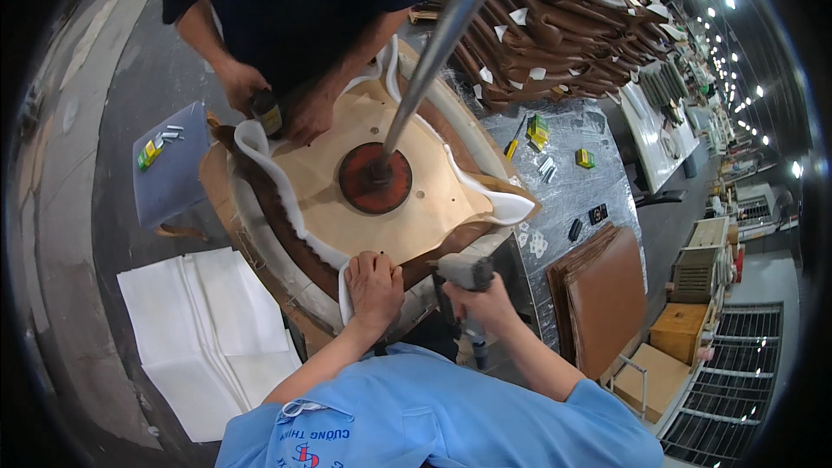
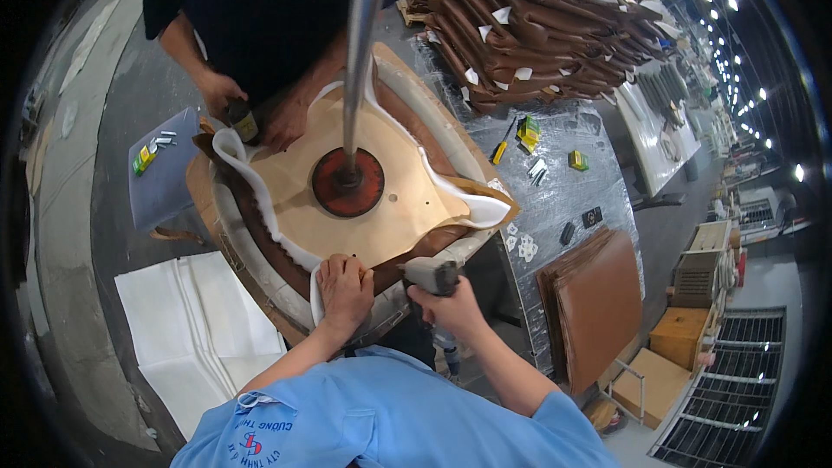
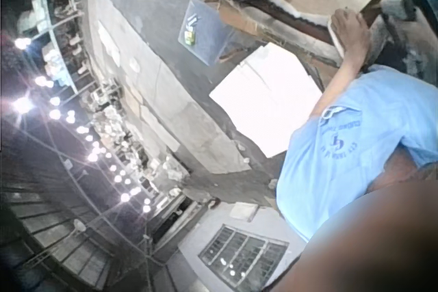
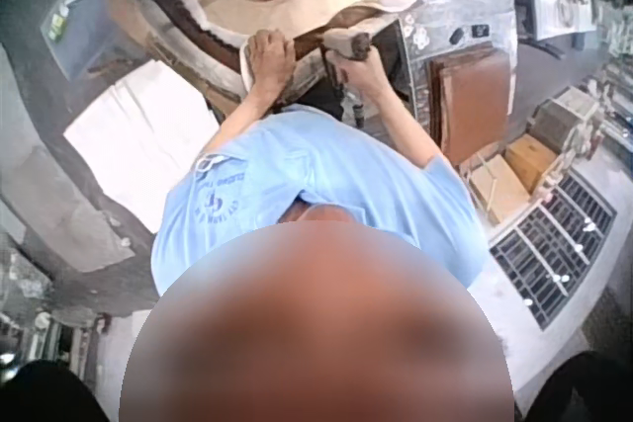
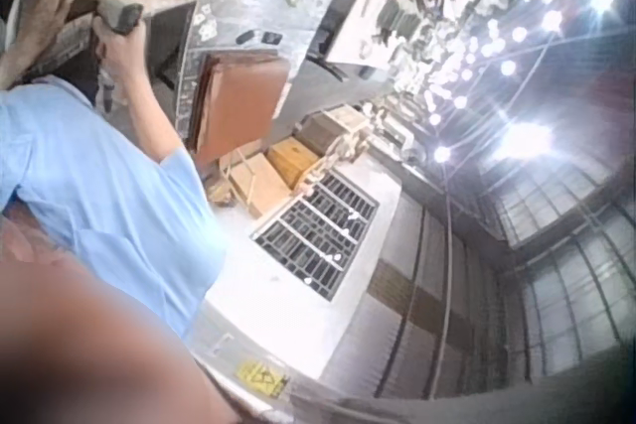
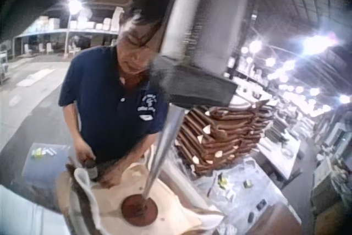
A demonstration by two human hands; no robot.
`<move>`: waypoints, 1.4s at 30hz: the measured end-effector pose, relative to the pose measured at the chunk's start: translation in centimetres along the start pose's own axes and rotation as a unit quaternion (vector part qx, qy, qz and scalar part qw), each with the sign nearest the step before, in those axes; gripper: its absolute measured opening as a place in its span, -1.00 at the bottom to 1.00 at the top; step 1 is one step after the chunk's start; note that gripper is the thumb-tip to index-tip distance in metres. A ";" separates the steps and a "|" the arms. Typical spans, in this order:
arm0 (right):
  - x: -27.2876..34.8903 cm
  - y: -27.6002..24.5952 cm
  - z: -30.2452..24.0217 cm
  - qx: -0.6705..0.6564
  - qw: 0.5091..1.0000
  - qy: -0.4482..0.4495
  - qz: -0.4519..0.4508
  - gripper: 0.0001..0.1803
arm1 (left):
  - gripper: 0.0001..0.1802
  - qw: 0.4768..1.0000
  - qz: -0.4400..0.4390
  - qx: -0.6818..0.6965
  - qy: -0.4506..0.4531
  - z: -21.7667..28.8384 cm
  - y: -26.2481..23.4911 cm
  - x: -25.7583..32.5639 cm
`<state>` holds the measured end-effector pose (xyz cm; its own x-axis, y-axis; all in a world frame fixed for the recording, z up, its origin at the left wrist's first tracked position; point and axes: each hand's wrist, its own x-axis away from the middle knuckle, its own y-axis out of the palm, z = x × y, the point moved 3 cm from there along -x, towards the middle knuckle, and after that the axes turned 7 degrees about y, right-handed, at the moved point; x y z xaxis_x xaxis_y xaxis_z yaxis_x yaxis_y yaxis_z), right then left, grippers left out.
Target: The person staples white fabric onto a chair base using a staple gun while a coworker assists by holding the fabric. The person then places a brown leather cover over the chair and continues stapling the fabric around the edges.
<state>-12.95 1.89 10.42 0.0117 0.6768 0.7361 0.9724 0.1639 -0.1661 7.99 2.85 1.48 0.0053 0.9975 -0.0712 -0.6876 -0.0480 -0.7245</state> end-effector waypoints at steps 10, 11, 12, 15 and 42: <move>2.7 -7.9 0.2 -0.030 0.982 -0.121 0.139 -0.51 | -0.65 0.983 -0.103 0.059 0.142 4.7 3.5 -8.4; 2.3 -7.9 0.5 -0.067 0.982 -0.140 0.111 -0.53 | -0.65 0.980 -0.116 0.059 0.149 4.9 3.9 -8.7; 1.8 -8.1 0.8 -0.096 0.982 -0.130 0.100 -0.54 | -0.65 0.977 -0.145 0.060 0.144 4.9 4.5 -9.0; 0.3 -8.9 0.7 -0.075 0.990 -0.102 0.068 -0.55 | -0.61 0.974 -0.079 0.071 0.198 5.2 5.3 -9.3; -7.6 -5.9 -5.8 0.230 0.972 0.037 0.031 -0.62 | -0.76 0.983 -0.107 0.063 0.137 4.5 7.3 -9.9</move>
<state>-17.45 -8.44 9.61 0.0997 0.6449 0.7578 0.7621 0.4402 -0.4749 -0.34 -7.11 -0.01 0.3434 0.9315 -0.1201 -0.7340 0.1863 -0.6531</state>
